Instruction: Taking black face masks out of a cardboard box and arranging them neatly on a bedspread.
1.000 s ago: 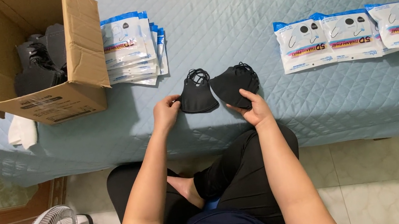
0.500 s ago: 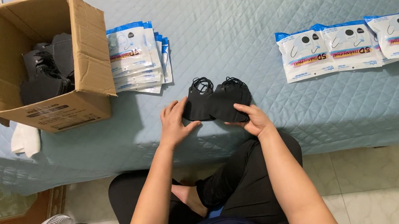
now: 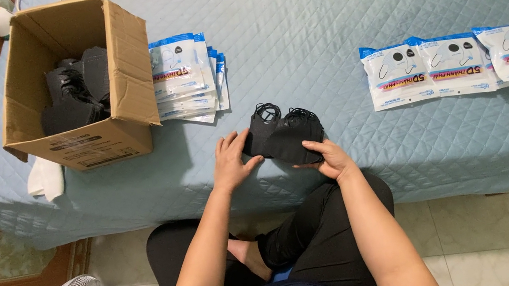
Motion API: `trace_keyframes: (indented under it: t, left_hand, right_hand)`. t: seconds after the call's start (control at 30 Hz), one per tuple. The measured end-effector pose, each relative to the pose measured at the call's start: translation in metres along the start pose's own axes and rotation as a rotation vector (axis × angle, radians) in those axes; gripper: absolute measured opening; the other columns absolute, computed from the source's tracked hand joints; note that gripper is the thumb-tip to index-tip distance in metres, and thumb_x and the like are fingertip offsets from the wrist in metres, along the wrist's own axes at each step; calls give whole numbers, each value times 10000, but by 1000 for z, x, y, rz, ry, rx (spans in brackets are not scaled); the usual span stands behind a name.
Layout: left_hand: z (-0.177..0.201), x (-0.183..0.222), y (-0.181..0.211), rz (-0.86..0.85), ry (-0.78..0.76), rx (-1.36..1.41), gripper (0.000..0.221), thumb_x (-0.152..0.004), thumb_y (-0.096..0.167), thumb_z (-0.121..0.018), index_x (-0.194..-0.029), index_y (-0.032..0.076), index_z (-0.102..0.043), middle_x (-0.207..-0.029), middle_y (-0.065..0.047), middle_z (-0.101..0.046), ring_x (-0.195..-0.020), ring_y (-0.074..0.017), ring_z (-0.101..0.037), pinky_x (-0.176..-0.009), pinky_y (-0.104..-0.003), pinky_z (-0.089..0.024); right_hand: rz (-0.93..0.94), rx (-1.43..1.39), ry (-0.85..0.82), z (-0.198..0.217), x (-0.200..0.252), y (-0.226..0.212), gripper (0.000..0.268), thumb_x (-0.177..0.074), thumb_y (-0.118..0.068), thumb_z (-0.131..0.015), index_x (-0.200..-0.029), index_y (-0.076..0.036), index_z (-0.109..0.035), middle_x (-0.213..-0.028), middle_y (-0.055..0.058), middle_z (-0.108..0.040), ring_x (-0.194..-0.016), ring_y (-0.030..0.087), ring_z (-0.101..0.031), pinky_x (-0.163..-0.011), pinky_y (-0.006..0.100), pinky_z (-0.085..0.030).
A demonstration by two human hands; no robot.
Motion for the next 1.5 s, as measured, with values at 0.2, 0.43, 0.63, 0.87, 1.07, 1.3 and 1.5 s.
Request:
trace_keyframes:
  t: [0.2, 0.43, 0.63, 0.87, 1.07, 1.3, 1.5]
  left_hand:
    - [5, 0, 8, -11, -31, -61, 844, -845, 515, -788, -1556, 195, -463, -1409, -57, -644, -1418, -246, -474, -1246, -489, -199]
    - [3, 1, 8, -18, -31, -85, 815, -872, 545, -745, -1555, 204, -460, -1425, -47, -630, -1431, -239, -456, -1252, -486, -191]
    - [2, 2, 8, -27, -32, -107, 834, -868, 557, -738, -1563, 201, -446, -1430, -55, -626, -1437, -240, -449, -1253, -488, -192]
    - [1, 2, 6, -25, -21, -100, 861, -865, 548, -737, -1580, 186, -422, -1439, -65, -620, -1434, -234, -456, -1255, -478, -189]
    - [0, 3, 3, -15, -1, -27, 868, -886, 617, -683, -1578, 161, -425, -1446, -81, -614, -1431, -245, -463, -1255, -482, -182]
    - [-9, -8, -5, 132, 22, 225, 670, -988, 517, -637, -1531, 156, -485, -1435, -101, -597, -1407, -323, -463, -1222, -620, -173]
    - [-14, -15, 41, 59, 21, 87, 649, -978, 546, -645, -1510, 199, -514, -1328, -55, -620, -1339, -269, -505, -1219, -609, -179]
  right_hand:
    - [6, -1, -6, 1, -1, 1, 392, -895, -38, -729, -1281, -20, -662, -1130, 262, -727, -1004, 430, -726, -850, 689, -570]
    - [9, 8, -6, 2, 0, 0, 379, -898, -50, -730, -1272, -48, -670, -1130, 239, -736, -1013, 409, -730, -871, 676, -568]
    - [16, -1, 4, 4, 0, 1, 353, -901, -50, -728, -1251, -40, -686, -1129, 239, -735, -1022, 406, -728, -883, 680, -562]
    - [34, -56, 30, 16, -8, 1, 419, -904, -58, -729, -1314, -26, -651, -1190, 242, -714, -1084, 411, -706, -934, 696, -524]
    - [48, -117, 41, 29, -17, 6, 449, -909, -80, -717, -1348, -34, -631, -1222, 234, -706, -1101, 413, -703, -946, 699, -524]
    - [66, -116, 18, 20, -12, 1, 477, -909, -52, -721, -1367, 16, -604, -1249, 274, -679, -1135, 465, -668, -936, 725, -515]
    - [67, -103, 11, 29, -15, 3, 459, -906, -42, -723, -1353, -1, -626, -1247, 269, -682, -1127, 459, -677, -939, 728, -511]
Point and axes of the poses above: each hand's wrist, its own x-axis away from the middle knuckle, its own z-axis out of the back of the hand, y = z × x, the point moved 7 cm from there along -x, towards the middle knuckle
